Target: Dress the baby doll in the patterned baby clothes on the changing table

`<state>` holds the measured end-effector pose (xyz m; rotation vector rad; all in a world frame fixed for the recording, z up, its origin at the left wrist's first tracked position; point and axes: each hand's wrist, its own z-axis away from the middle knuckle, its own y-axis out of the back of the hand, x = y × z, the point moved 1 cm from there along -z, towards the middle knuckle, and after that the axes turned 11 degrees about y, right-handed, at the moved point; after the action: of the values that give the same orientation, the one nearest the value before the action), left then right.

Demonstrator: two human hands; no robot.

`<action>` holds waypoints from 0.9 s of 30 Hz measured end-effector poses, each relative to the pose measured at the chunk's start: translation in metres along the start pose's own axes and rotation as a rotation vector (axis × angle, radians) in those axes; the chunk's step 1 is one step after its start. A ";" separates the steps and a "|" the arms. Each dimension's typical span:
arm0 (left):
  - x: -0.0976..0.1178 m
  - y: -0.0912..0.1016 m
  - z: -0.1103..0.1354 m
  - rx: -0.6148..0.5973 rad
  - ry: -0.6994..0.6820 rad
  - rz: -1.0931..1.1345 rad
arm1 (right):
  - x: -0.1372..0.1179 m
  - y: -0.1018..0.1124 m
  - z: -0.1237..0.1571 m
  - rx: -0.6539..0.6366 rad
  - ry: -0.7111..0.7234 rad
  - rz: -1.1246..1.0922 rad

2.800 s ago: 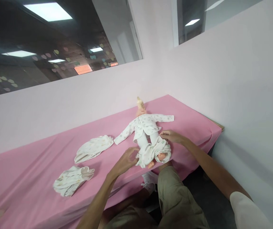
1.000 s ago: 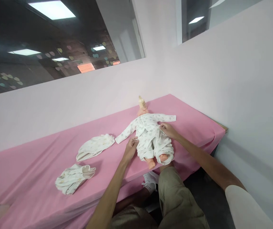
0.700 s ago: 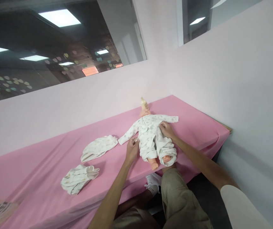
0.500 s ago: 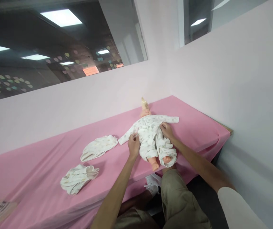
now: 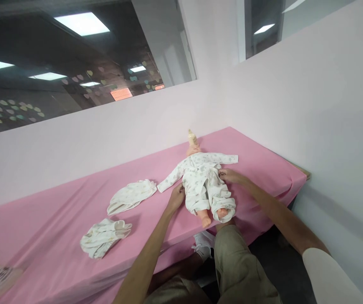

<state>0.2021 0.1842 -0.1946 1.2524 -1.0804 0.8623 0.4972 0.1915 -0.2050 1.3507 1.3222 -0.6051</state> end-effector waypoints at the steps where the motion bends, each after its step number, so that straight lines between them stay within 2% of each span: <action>1: 0.000 -0.001 -0.002 0.030 0.003 -0.007 | 0.002 -0.001 -0.003 0.002 -0.001 0.017; 3: -0.001 -0.002 -0.005 0.088 0.035 -0.016 | 0.008 -0.003 -0.009 0.038 -0.002 0.052; 6: -0.001 -0.006 -0.013 0.207 0.094 0.018 | 0.014 -0.006 -0.018 0.189 0.013 0.126; 9: 0.005 -0.012 -0.023 0.294 0.065 0.058 | 0.012 -0.011 -0.025 0.320 0.017 0.202; 14: 0.021 -0.015 -0.041 0.419 0.046 0.070 | 0.004 -0.014 -0.030 0.386 0.011 0.270; 18: 0.023 -0.006 -0.048 0.426 0.016 -0.002 | 0.000 -0.003 -0.035 0.453 0.013 0.284; 23: 0.019 0.001 -0.060 0.393 -0.145 -0.239 | -0.009 0.007 -0.056 0.282 0.106 0.211; 25: 0.019 0.001 -0.070 0.364 -0.147 -0.277 | -0.012 0.007 -0.071 0.313 0.087 0.225; 27: 0.021 0.001 -0.083 0.369 -0.099 -0.272 | -0.010 0.006 -0.087 0.409 0.044 0.253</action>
<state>0.2199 0.2650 -0.1732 1.7217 -0.8220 0.8181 0.4724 0.2685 -0.1698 1.8407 1.0718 -0.6965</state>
